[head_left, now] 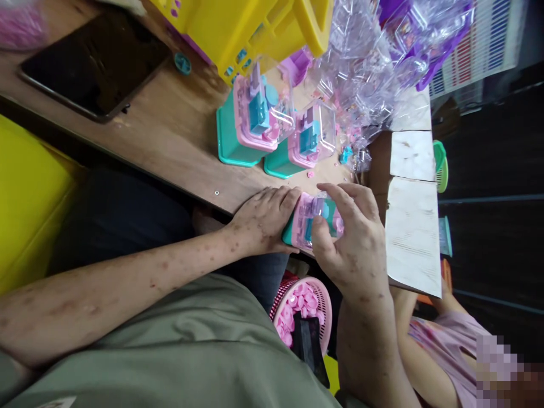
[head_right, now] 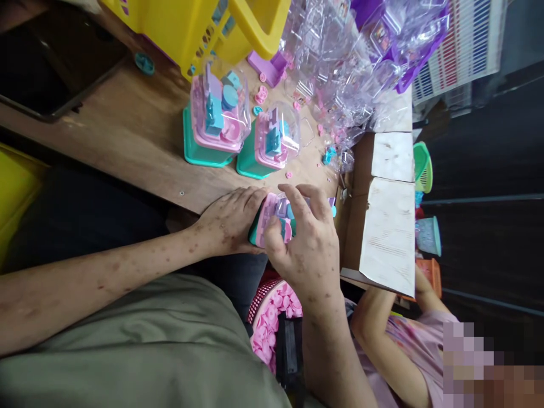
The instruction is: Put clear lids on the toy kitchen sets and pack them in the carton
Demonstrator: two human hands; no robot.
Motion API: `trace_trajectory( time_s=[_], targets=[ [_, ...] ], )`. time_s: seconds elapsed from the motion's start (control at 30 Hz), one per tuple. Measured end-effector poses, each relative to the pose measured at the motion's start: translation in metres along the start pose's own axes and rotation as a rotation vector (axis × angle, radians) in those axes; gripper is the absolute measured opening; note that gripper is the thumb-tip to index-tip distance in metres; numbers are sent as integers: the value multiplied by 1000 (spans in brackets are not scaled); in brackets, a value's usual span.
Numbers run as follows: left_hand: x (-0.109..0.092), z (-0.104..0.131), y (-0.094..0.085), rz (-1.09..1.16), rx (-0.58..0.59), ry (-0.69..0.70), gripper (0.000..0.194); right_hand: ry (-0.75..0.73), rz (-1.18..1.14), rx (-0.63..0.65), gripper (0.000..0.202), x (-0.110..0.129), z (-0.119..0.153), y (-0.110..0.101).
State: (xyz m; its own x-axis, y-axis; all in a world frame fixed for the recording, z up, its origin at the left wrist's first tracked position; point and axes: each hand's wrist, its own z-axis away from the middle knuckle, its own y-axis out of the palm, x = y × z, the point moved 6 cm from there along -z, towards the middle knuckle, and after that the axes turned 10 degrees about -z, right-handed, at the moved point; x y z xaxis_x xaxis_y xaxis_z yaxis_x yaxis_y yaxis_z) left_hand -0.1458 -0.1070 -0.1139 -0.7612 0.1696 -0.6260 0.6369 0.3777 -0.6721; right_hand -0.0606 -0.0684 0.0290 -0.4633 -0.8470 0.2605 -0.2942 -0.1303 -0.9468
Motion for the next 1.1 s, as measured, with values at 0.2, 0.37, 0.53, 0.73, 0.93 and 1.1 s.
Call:
trace_trajectory(
  time_s=[0.2, 0.37, 0.53, 0.73, 0.93, 1.1],
  targets=[
    [0, 0, 0, -8, -16, 14, 123, 11, 35, 2, 39, 3, -3, -1],
    [0, 0, -1, -8, -5, 29, 125, 11, 46, 29, 41, 5, -6, -1],
    [0, 0, 0, 10, -6, 13, 123, 26, 15, 57, 40, 1, -11, 1],
    [1, -3, 2, 0, 7, 38, 123, 30, -31, 84, 38, -2, -14, 2],
    [2, -4, -2, 44, -41, 19, 125, 82, -213, 140, 41, -20, 3, 3],
    [3, -3, -1, 60, -62, 39, 122, 127, -330, 115, 45, -42, 14, 8]
  ],
)
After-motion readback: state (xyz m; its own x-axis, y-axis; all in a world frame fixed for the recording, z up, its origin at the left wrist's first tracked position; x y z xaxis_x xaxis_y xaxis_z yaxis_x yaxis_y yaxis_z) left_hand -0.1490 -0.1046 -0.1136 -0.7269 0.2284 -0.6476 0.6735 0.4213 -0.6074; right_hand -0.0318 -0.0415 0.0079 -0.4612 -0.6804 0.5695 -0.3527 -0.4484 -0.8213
